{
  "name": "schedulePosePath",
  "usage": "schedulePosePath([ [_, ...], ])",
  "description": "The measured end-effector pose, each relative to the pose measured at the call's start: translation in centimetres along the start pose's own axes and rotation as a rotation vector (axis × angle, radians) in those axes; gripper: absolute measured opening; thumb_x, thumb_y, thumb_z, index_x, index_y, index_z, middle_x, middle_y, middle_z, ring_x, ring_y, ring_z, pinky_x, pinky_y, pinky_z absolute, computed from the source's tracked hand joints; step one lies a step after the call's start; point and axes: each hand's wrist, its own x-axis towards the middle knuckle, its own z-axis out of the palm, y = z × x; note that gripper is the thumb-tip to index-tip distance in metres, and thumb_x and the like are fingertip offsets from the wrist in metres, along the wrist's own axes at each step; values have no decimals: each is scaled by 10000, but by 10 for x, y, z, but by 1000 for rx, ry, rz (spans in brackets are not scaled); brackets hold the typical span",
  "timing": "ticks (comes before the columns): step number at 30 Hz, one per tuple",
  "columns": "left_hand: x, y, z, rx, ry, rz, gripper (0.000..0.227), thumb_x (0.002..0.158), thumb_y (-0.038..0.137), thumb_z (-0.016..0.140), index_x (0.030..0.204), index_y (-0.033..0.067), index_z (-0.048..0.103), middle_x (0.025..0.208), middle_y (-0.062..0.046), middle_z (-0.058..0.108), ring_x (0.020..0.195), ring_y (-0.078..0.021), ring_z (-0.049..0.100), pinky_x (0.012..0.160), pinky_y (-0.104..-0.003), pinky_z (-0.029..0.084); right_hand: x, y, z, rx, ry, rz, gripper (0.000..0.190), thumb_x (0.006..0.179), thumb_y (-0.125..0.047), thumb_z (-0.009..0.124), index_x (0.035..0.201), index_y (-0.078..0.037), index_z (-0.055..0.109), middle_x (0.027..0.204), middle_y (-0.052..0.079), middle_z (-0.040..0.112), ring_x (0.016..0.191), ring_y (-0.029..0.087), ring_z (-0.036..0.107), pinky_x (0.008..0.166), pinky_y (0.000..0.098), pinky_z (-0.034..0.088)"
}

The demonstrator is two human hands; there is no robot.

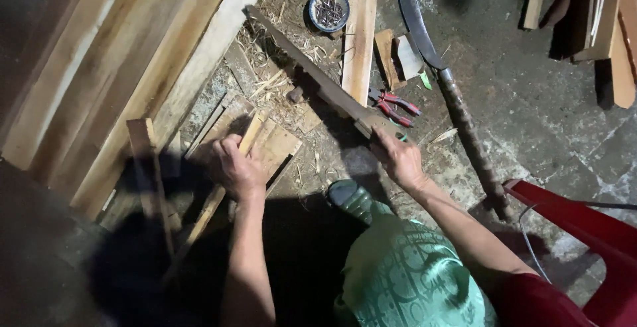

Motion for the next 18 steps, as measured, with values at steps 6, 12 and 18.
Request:
schedulePosePath([
  [6, -9, -19, 16, -181, 98, 91, 588, 702, 273, 914, 1210, 135, 651, 957, -73, 646, 822, -295, 679, 766, -373, 544, -33, 41, 54, -178, -52, -82, 514, 932, -223, 644, 1439, -184, 568, 836, 47, 688, 796, 250, 717, 800, 374, 576],
  [12, 21, -4, -31, -219, -41, 230, 624, 646, 179, 914, 1210, 96, 661, 942, -152, 677, 799, -378, 699, 719, -468, 571, -37, 42, 63, -84, -90, -80, 679, 874, -200, 690, 1511, -113, 473, 863, 105, 658, 901, 291, 659, 933, 449, 466],
  [18, 25, -22, -22, -361, -249, 106, 617, 746, 248, 857, 1314, 147, 639, 1132, -133, 636, 964, -374, 700, 823, -456, 559, -51, 57, 68, -315, -105, -99, 720, 823, -291, 697, 1501, -197, 473, 936, 28, 624, 970, 233, 587, 901, 421, 430],
])
